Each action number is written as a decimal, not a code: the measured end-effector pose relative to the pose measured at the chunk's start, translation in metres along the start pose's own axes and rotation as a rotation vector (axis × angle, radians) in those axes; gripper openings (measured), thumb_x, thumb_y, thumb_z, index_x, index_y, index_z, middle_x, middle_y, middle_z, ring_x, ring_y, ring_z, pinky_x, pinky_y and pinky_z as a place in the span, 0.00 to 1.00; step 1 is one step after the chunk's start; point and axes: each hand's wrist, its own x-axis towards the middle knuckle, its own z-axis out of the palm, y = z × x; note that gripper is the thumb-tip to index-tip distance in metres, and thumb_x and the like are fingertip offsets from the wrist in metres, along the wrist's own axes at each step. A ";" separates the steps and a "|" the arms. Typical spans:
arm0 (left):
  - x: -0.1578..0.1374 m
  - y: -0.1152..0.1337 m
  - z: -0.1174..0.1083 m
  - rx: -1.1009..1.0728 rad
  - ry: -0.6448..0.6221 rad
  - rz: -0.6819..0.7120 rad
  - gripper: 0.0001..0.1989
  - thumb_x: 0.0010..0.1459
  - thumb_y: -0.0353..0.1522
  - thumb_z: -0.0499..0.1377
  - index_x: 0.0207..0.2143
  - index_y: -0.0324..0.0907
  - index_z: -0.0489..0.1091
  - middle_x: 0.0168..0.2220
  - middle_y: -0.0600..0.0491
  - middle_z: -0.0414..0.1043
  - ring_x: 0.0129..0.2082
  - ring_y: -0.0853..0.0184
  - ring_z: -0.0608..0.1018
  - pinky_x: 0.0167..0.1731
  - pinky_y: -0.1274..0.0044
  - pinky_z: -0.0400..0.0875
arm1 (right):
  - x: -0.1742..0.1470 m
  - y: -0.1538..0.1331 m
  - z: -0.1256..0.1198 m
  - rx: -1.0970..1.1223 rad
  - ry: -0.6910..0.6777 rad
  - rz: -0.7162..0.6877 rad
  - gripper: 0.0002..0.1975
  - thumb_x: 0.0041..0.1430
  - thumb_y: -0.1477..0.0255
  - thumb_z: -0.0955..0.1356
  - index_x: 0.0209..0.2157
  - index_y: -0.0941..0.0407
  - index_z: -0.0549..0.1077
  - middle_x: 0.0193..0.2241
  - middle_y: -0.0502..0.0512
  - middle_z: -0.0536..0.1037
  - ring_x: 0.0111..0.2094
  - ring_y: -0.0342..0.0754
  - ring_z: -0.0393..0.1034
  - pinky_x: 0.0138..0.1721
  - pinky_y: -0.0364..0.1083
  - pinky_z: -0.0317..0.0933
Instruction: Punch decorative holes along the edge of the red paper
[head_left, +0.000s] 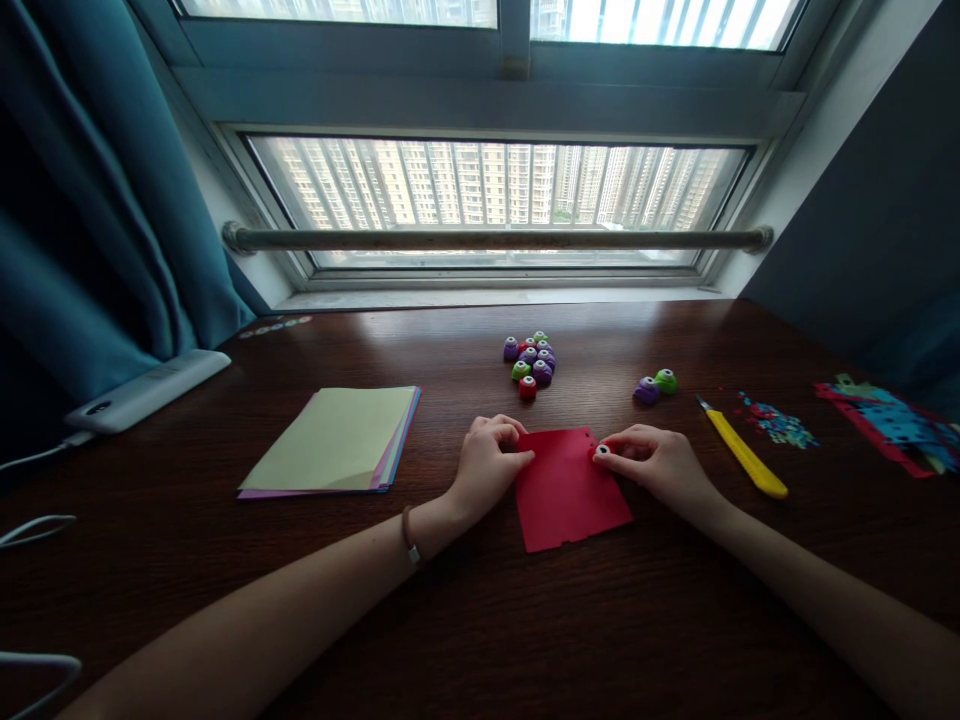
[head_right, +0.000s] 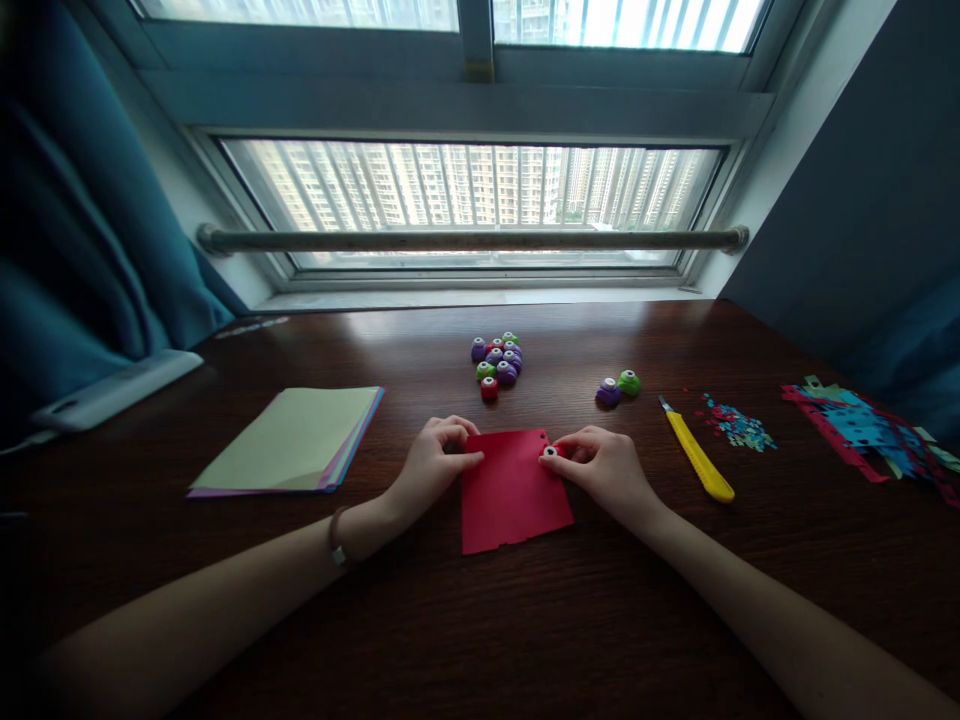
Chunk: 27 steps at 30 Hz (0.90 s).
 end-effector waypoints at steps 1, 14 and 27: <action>0.000 0.000 0.000 0.023 -0.005 0.001 0.11 0.44 0.28 0.60 0.17 0.41 0.60 0.34 0.58 0.71 0.38 0.65 0.65 0.41 0.72 0.60 | 0.000 0.000 0.000 -0.006 -0.005 0.008 0.16 0.45 0.57 0.71 0.31 0.54 0.77 0.28 0.49 0.73 0.25 0.40 0.63 0.27 0.42 0.56; -0.012 0.011 0.004 0.294 0.107 0.147 0.29 0.47 0.34 0.59 0.51 0.37 0.54 0.54 0.42 0.53 0.53 0.55 0.58 0.53 0.62 0.54 | 0.004 0.000 -0.005 -0.063 -0.075 -0.057 0.22 0.44 0.53 0.70 0.35 0.56 0.76 0.29 0.51 0.71 0.25 0.42 0.63 0.28 0.44 0.57; -0.020 0.018 0.000 0.326 -0.437 0.540 0.30 0.56 0.40 0.54 0.58 0.41 0.50 0.57 0.48 0.58 0.60 0.62 0.56 0.60 0.64 0.46 | 0.007 0.000 -0.012 0.175 -0.264 -0.022 0.31 0.44 0.66 0.72 0.50 0.57 0.62 0.37 0.53 0.72 0.27 0.41 0.63 0.26 0.41 0.58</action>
